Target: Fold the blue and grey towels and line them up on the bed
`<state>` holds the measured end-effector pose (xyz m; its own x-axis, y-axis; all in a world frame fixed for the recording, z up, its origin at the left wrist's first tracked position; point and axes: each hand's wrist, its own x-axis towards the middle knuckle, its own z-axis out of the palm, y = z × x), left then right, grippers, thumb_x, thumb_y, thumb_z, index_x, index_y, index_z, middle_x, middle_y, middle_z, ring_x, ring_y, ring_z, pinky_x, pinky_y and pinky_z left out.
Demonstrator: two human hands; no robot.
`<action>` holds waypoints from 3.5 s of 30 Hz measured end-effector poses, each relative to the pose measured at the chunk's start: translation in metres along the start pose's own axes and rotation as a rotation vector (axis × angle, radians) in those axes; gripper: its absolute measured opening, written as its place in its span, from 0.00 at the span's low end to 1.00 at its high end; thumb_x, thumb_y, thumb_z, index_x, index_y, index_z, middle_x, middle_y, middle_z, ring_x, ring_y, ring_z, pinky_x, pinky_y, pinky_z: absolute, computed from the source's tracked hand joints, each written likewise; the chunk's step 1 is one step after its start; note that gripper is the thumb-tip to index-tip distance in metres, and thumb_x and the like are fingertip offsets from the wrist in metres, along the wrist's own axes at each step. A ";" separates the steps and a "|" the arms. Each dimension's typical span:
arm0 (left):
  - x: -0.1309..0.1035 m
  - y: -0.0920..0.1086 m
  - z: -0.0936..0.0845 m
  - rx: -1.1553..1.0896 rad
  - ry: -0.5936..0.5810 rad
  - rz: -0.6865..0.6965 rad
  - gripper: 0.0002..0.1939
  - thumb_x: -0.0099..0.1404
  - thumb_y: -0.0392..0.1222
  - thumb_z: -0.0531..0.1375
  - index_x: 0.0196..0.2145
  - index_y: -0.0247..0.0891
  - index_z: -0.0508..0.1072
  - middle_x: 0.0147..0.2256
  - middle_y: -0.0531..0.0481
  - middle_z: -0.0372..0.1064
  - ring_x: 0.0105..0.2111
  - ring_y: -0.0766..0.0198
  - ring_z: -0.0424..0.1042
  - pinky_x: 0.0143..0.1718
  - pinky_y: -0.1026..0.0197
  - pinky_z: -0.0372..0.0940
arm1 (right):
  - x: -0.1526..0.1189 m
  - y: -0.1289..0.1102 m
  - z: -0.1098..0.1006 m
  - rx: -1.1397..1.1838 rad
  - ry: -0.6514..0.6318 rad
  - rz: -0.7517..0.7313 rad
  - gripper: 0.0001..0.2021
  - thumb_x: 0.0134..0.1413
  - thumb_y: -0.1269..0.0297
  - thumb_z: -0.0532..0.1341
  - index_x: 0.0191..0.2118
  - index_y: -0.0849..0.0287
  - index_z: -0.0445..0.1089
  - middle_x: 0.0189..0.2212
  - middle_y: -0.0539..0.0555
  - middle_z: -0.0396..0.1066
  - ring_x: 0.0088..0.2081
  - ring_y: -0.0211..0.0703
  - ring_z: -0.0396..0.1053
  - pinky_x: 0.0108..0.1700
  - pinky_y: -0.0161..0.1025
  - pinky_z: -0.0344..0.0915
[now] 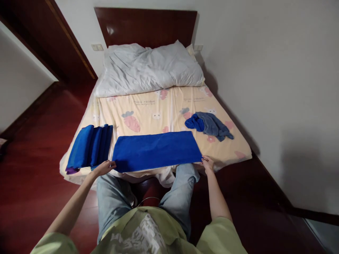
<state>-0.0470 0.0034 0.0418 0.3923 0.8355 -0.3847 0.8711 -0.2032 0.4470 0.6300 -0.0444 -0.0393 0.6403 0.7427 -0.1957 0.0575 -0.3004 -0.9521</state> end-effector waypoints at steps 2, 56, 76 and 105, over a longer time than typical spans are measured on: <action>0.007 -0.002 -0.006 -0.010 -0.056 0.011 0.18 0.66 0.52 0.50 0.35 0.42 0.76 0.33 0.46 0.77 0.37 0.54 0.75 0.44 0.55 0.66 | 0.008 0.000 -0.002 -0.133 0.078 0.062 0.10 0.33 0.60 0.68 0.25 0.59 0.73 0.23 0.52 0.75 0.26 0.43 0.72 0.29 0.39 0.73; 0.219 -0.052 -0.103 0.205 0.490 -0.296 0.14 0.65 0.40 0.54 0.42 0.37 0.77 0.44 0.41 0.74 0.44 0.51 0.73 0.45 0.56 0.67 | 0.218 -0.078 0.159 -0.525 -0.031 -0.405 0.06 0.48 0.70 0.64 0.34 0.63 0.77 0.34 0.60 0.79 0.36 0.50 0.77 0.46 0.45 0.74; -0.001 0.013 0.124 -0.050 0.690 -0.226 0.34 0.70 0.48 0.49 0.70 0.33 0.54 0.71 0.34 0.44 0.72 0.43 0.42 0.69 0.38 0.49 | 0.017 0.007 0.044 -0.763 -0.076 -0.555 0.26 0.64 0.57 0.46 0.61 0.60 0.68 0.63 0.64 0.66 0.69 0.55 0.55 0.69 0.60 0.53; -0.125 0.042 0.186 -0.124 0.718 -0.205 0.17 0.67 0.43 0.50 0.43 0.41 0.77 0.59 0.43 0.68 0.66 0.47 0.58 0.66 0.41 0.57 | -0.257 0.000 0.201 0.571 -0.398 0.439 0.22 0.43 0.60 0.67 0.48 0.49 0.68 0.37 0.48 0.79 0.44 0.54 0.76 0.48 0.50 0.70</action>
<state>-0.0045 -0.2043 -0.0414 -0.0998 0.9863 0.1317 0.8495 0.0156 0.5274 0.3116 -0.1150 -0.0368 0.1886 0.8174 -0.5443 -0.6021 -0.3416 -0.7216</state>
